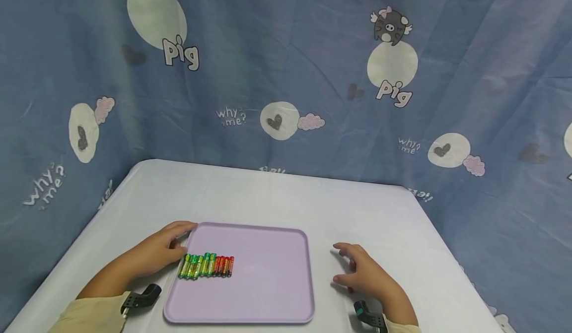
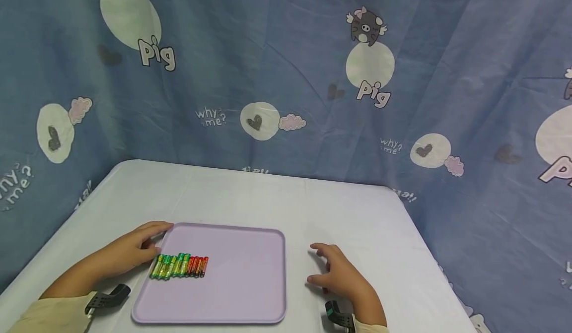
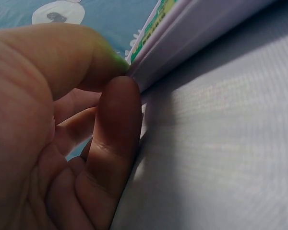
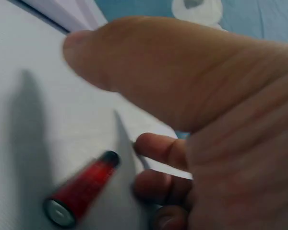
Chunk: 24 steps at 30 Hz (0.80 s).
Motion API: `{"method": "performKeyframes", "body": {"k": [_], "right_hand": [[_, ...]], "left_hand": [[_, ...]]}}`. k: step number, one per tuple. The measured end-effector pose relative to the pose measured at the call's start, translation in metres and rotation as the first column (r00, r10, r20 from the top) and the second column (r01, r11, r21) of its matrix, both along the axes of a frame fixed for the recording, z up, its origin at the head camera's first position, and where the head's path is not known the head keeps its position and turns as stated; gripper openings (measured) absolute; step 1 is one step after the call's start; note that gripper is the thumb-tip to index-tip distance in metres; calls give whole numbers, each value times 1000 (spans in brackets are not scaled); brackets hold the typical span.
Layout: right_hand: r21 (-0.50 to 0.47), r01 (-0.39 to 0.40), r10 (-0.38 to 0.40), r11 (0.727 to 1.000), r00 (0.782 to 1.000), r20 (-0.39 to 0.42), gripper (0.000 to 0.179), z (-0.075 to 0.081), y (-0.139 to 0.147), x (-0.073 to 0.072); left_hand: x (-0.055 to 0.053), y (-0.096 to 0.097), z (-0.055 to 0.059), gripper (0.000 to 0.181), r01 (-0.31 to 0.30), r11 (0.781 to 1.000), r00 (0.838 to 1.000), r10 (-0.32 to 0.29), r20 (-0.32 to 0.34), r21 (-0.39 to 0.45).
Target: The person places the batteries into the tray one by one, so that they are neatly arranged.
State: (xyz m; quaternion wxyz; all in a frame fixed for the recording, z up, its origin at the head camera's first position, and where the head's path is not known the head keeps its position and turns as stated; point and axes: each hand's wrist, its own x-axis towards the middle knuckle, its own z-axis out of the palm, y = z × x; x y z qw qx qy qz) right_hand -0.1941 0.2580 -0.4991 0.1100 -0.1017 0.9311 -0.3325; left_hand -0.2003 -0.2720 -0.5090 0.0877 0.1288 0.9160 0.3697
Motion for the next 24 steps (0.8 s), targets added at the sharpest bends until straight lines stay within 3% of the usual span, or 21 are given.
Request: {"method": "performKeyframes", "body": {"k": [9,17,24], "right_hand": [[49,-87,85,995,995,43,86,7,15,6],[84,-41,37,996,998,50,65,11,11,11],[78,-40,34,996,997,74,57,14,12,14]], "left_hand": [[-1,1,1,64,-10,1000,1000,10,14,-19],[-2,1,2,64,-9,1000,1000,9,8,-21],[-1,1,0,65,-4,1000,1000,4,15,6]]}}
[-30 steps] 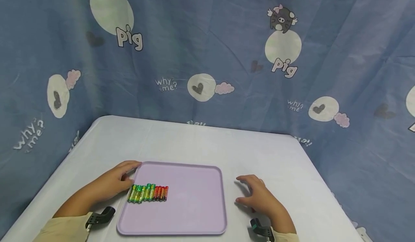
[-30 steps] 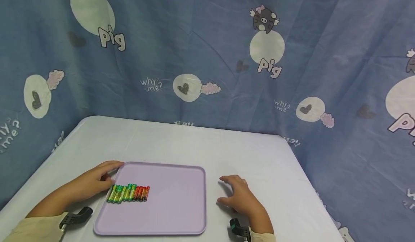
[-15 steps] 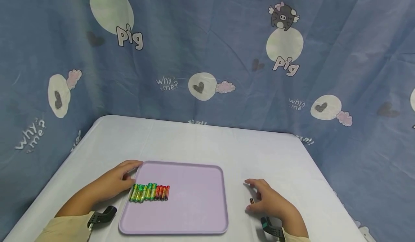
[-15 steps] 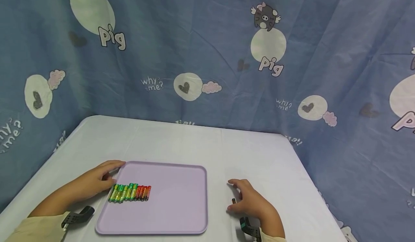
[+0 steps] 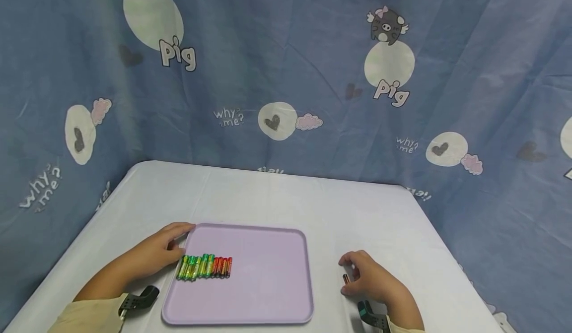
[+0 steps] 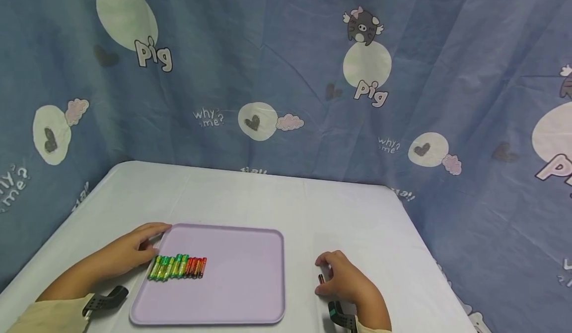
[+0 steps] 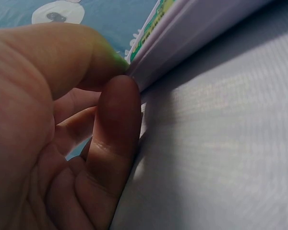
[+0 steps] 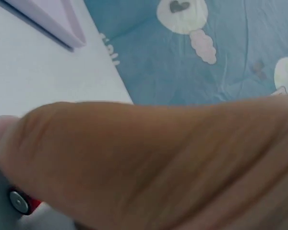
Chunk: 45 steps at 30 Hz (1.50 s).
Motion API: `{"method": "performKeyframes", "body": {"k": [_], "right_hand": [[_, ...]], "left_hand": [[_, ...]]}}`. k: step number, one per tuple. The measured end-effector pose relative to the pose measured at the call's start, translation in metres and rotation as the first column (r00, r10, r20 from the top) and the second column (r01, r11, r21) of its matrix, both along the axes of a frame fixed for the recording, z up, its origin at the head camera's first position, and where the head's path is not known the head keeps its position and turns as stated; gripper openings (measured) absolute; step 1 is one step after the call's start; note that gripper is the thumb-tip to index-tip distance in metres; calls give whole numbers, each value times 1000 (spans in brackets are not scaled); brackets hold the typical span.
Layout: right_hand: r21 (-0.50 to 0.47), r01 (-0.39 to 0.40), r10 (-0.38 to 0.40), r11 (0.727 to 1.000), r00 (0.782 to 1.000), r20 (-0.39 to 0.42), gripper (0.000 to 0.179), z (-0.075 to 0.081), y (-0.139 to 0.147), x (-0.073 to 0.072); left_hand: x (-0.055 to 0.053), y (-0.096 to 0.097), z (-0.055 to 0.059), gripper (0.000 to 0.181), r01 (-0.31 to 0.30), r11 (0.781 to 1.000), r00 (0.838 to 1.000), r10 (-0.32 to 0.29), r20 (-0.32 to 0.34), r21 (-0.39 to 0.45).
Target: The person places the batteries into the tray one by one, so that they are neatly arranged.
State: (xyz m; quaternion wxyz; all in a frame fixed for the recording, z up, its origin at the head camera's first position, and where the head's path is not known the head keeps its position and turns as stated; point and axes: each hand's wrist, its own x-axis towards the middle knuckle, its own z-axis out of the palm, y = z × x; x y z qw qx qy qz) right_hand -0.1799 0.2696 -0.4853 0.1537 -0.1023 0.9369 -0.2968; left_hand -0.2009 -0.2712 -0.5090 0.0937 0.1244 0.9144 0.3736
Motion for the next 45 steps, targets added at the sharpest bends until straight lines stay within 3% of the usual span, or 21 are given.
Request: {"method": "performKeyframes", "body": {"k": [10,16,28,45], "right_hand": [[12,-11,10,1000,995,101,57,6,3,4],[-67,-30,40,997,988,147,61,6,7,9],[-125,-96,109,988,988,107,48,2,5,7],[-149,-104,106,983,994,7,41,-8,-6,0]], "left_hand": [[1,1,-1,65,4,1000,1000,-4,-10,11],[0,1,0,65,2,1000,1000,-2,-18,-14],[0,1,1,64,-2,1000,1000,1,-18,-30],[-1,1,-2,63,-2,1000,999,1,-37,-23]]}}
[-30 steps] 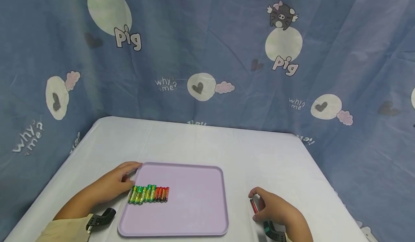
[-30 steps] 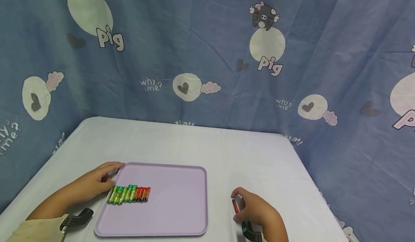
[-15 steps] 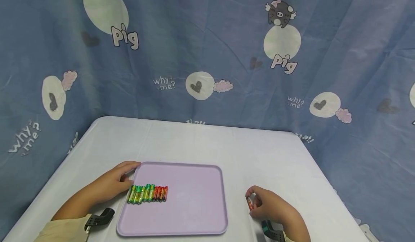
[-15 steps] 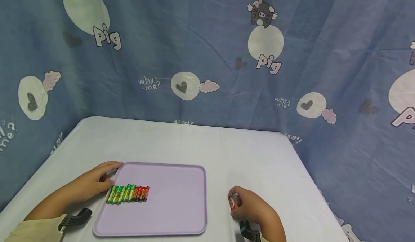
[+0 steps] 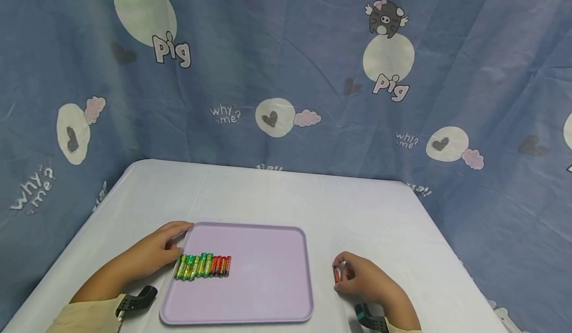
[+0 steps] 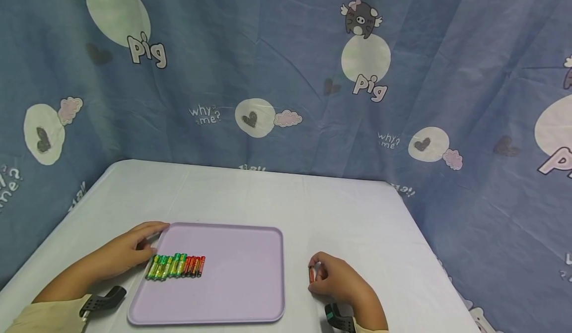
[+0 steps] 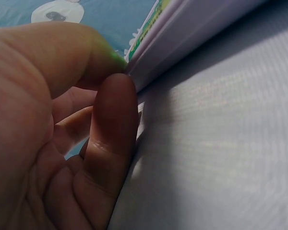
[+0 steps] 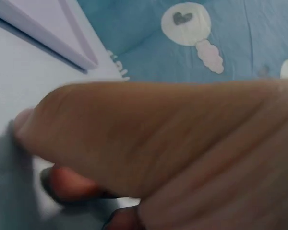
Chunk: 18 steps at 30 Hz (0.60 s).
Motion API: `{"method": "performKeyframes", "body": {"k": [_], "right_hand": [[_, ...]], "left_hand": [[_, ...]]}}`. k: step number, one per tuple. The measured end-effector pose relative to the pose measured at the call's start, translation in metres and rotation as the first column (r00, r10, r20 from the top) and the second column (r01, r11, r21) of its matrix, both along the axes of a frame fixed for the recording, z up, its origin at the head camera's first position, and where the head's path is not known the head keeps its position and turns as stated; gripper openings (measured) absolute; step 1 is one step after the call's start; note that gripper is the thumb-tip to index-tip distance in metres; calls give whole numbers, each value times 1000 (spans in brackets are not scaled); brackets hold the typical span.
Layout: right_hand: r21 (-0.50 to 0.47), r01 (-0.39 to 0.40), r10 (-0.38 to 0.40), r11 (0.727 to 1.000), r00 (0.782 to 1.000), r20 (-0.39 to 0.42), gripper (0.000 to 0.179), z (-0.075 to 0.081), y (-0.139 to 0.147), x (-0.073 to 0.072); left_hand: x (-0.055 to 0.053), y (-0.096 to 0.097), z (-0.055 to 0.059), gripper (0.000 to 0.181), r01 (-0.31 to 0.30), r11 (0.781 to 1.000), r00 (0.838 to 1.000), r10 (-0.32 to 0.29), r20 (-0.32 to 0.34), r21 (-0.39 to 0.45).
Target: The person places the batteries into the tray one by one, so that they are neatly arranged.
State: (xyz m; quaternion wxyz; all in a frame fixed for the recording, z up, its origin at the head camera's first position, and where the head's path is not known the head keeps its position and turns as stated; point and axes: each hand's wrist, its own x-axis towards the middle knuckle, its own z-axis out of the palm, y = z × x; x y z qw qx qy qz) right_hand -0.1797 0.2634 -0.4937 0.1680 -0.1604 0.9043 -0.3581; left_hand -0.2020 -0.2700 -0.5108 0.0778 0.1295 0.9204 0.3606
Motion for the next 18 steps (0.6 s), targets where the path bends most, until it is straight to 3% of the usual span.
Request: {"method": "performKeyframes", "body": {"k": [10,18], "right_hand": [[-54,6,-10,999,998,-69,41,-9,-22,-4],[-113,-7,-8,994,992,-128,41,-4,-49,-6]], "left_hand": [[0,-1,0,65,4,1000,1000,-4,17,0],[-1,-2,1,64,8,1000,1000,-8,12,-2]]}}
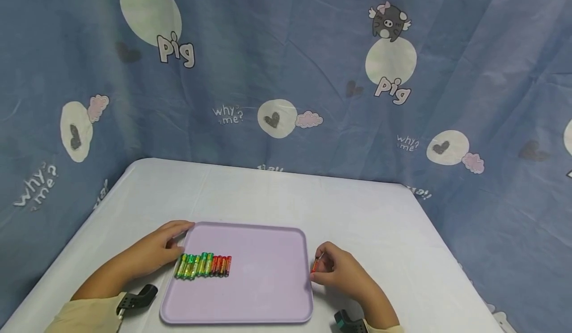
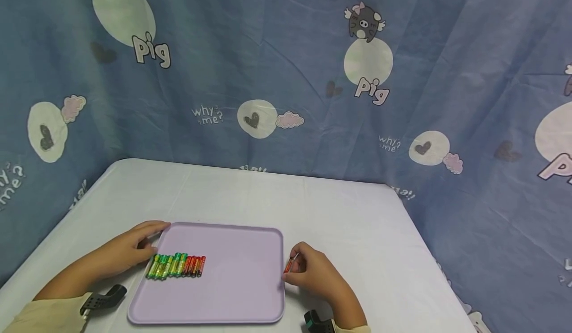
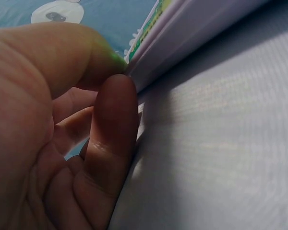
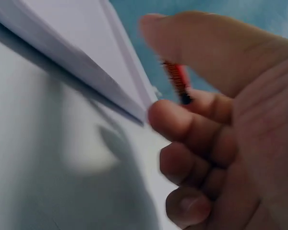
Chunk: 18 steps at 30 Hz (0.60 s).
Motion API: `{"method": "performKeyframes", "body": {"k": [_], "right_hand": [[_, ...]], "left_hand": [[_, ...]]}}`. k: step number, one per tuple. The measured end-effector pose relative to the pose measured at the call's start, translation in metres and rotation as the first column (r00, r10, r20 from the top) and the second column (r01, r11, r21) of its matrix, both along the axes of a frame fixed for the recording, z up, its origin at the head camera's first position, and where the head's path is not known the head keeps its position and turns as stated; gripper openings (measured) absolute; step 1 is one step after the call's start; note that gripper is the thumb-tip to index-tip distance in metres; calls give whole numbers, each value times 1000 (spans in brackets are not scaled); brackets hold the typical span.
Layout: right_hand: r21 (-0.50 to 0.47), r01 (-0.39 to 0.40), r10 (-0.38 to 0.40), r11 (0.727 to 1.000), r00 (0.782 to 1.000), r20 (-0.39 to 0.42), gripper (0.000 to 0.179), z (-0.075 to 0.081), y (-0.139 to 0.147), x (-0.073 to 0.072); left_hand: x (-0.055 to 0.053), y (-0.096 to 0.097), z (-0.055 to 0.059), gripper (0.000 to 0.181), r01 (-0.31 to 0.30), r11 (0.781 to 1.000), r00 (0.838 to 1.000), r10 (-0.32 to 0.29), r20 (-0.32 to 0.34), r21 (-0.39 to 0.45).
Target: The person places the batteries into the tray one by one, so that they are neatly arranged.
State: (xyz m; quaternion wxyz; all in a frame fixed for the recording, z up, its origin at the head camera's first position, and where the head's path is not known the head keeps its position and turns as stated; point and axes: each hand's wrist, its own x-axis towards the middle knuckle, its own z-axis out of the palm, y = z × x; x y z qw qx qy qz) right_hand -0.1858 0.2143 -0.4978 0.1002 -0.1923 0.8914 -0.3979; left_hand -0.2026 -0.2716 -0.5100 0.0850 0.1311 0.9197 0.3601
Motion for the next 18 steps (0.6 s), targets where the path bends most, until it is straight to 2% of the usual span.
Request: {"method": "performKeyframes", "body": {"k": [8,14,18], "right_hand": [[1,-6,6,1000,999,-44,43,0,-34,-1],[97,-49,55,994,996,-68,41,3,-68,-3],[150,-38,49,988,997,-65,38,6,-90,-5]], "left_hand": [[0,1,0,64,-6,1000,1000,6,17,12],[1,-1,1,64,-6,1000,1000,6,5,10],[2,0,0,63,-2,1000,1000,2,-6,20]]}}
